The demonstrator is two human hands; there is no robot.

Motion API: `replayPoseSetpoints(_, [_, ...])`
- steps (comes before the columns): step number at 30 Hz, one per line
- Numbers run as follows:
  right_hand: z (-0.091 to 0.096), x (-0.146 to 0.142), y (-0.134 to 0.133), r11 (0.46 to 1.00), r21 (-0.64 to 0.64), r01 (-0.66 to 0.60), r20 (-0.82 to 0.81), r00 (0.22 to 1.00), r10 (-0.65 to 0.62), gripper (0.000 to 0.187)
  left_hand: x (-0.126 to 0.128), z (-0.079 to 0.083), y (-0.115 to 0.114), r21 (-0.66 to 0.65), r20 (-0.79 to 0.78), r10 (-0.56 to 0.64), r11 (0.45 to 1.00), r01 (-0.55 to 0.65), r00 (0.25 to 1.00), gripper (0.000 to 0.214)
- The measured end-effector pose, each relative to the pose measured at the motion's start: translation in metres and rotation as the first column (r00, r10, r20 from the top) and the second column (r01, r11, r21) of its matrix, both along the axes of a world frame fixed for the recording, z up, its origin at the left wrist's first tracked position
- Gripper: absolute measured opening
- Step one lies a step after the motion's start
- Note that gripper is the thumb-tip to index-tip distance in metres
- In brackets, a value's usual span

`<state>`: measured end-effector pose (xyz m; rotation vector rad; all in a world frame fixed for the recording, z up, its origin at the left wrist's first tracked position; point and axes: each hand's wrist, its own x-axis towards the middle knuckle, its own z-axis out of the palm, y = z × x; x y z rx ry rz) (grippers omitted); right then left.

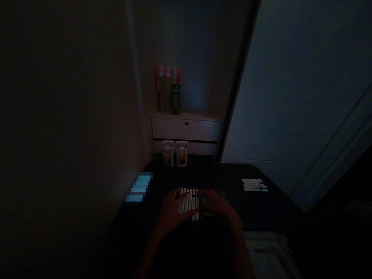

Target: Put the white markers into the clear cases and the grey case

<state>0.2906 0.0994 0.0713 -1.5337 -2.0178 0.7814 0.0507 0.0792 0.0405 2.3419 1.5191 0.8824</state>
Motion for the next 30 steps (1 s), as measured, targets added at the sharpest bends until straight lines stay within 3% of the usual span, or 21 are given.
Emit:
replayPoseSetpoints(10, [0.005,-0.008,-0.004,1.0,0.011,-0.006,-0.01,1.0,0.006,0.064,0.0,-0.004,0.003,0.018,0.052,0.025,1.0,-0.025,0.998,0.061])
replayPoseSetpoints(18, [-0.002,-0.011,-0.002,0.998,0.034,0.055,-0.028,0.998,-0.054,0.067,0.001,-0.001,-0.001,0.084,-0.068,-0.036,0.996,0.042,0.997,0.045])
replayPoseSetpoints(22, [-0.004,-0.01,-0.001,0.995,0.098,0.033,-0.144,0.989,-0.019,0.057,0.001,0.0,-0.003,0.083,-0.124,-0.08,0.992,0.09,0.989,0.046])
replayPoseSetpoints(24, [-0.001,-0.002,0.002,0.982,0.169,0.086,-0.271,0.962,-0.037,0.046,0.001,0.0,-0.004,0.08,-0.136,-0.088,0.992,0.1,0.987,0.045])
replayPoseSetpoints(27, [0.002,0.027,0.004,0.895,0.261,0.36,-0.457,0.863,-0.214,0.044,0.002,0.001,-0.004,0.08,-0.142,-0.077,0.993,0.088,0.987,0.045])
replayPoseSetpoints(30, [-0.003,0.063,0.001,0.688,0.316,0.653,-0.506,0.729,-0.46,0.049,0.003,0.001,-0.004,0.091,-0.123,-0.063,0.993,0.074,0.99,0.045])
